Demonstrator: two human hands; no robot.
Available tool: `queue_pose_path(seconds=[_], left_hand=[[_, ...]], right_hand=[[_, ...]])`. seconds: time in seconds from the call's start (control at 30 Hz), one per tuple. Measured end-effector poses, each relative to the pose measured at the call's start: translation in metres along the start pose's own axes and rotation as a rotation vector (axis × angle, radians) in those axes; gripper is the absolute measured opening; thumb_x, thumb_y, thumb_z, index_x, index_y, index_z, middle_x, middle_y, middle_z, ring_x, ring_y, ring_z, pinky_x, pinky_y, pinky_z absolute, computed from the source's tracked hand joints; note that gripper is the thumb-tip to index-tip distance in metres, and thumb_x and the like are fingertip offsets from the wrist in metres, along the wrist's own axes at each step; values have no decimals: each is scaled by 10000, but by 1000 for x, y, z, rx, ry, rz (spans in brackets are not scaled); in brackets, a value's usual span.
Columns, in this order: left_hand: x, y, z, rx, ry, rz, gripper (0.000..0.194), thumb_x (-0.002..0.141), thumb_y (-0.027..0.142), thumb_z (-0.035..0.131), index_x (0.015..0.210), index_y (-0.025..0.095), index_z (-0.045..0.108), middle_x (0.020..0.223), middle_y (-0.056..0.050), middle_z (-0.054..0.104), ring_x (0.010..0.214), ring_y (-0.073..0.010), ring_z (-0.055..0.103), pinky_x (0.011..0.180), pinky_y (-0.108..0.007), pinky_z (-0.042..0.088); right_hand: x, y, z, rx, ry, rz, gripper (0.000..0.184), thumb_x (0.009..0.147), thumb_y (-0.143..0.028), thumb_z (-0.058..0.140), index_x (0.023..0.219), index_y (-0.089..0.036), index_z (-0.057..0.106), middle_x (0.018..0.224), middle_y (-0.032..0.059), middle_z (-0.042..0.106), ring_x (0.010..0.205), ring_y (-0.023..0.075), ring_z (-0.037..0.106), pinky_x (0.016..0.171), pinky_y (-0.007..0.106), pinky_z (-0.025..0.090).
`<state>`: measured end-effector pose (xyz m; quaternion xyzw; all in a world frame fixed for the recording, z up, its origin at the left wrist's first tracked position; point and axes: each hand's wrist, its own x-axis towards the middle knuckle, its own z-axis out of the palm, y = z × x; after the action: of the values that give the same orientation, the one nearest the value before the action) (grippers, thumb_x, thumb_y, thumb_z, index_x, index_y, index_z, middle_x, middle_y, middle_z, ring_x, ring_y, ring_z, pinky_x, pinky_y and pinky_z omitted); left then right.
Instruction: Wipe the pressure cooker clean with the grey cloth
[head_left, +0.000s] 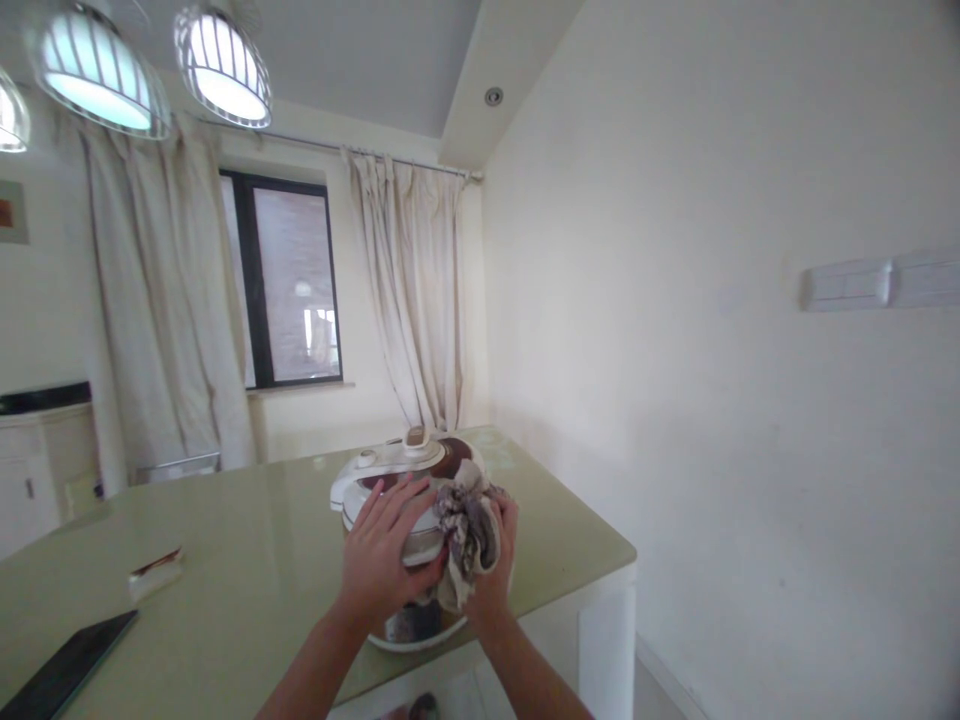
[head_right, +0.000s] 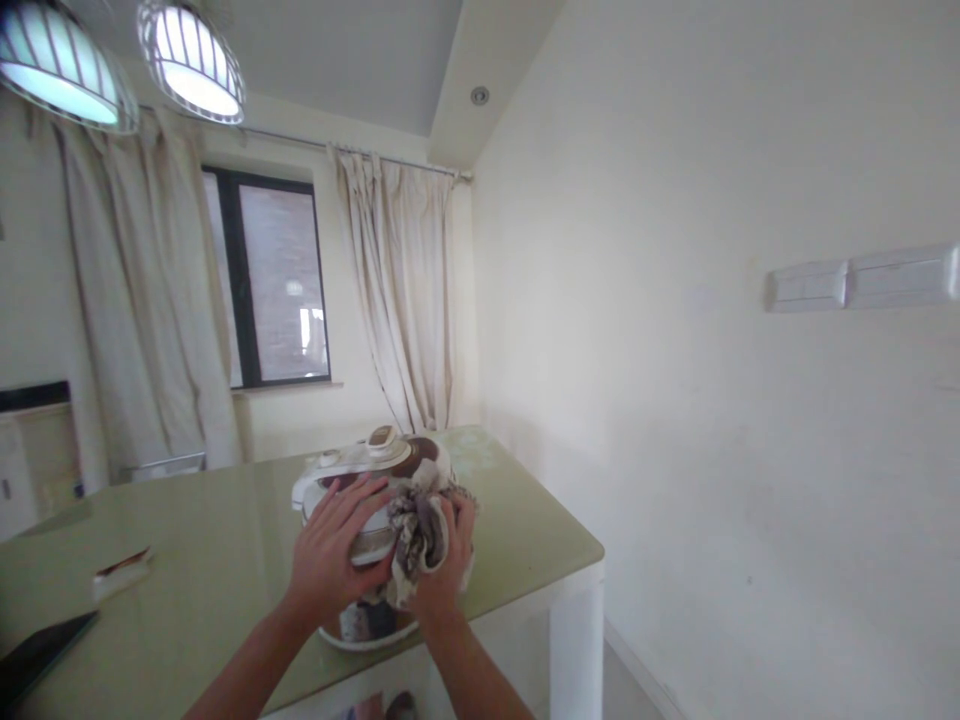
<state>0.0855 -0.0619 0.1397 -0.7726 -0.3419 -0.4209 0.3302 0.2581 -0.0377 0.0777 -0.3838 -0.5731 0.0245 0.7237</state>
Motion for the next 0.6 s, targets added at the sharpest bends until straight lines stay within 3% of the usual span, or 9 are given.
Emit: queue_pose_path(seconds=[0.07,0.13,0.23,0.3,0.37,0.43,0.5,0.6], left_hand=[[0,1,0,-3,8,-6,605,819,362,711,1398,231,597,1425,-123,690,1346,-334,623,1257,-530,313],[1,3,-1,-11,18,-14,592,827,368,720,1392,232,605,1409,-124,700,1315,-324,640,1246,-522,328],[3,5,-2,-27,22,-24,586,832,382,736,1387,235,621,1407,-117,702,1297,-320,646,1213,-517,372],[3,5,-2,-32,23,-33,574,829,379,740,1374,231,634,1409,-114,701,1300,-323,642,1189,-517,399],[4,6,-2,-37,32,-40,558,830,369,737,1362,229,640,1400,-112,706,1295,-324,644,1175,-516,410],[4,6,-1,-43,47,-37,543,834,360,732,1353,228,640,1388,-111,713,1282,-320,652,1176,-515,405],[4,6,0,-39,52,-28,546,837,358,730,1358,226,632,1388,-112,713,1278,-318,656,1191,-514,389],[3,5,0,-22,52,-9,564,837,366,732,1372,225,623,1403,-115,706,1301,-324,651,1229,-525,345]], right_hand=[[38,-13,0,-37,-87,-97,458,786,-265,686,1244,-243,683,1232,133,633,1179,323,620,1066,498,497],[81,-14,0,-93,-198,-64,389,756,-265,719,1145,-246,735,1134,110,687,1102,318,647,1029,489,506],[131,6,1,-73,-259,265,228,722,-323,748,929,-227,749,942,99,747,977,319,702,931,466,546],[141,24,0,-24,-281,403,177,741,-344,703,867,-226,743,871,90,766,942,325,731,888,459,564],[128,40,-5,9,-252,429,202,777,-372,643,873,-222,736,880,94,781,946,326,745,879,463,576],[95,51,-11,55,-145,385,277,791,-409,633,960,-208,723,962,115,786,974,321,744,891,468,584],[55,55,-17,133,-3,272,397,788,-436,679,1104,-196,681,1053,133,763,988,306,735,894,463,592],[5,45,-20,186,-5,85,406,825,-391,703,1184,-211,639,1103,115,687,984,274,705,882,430,592]])
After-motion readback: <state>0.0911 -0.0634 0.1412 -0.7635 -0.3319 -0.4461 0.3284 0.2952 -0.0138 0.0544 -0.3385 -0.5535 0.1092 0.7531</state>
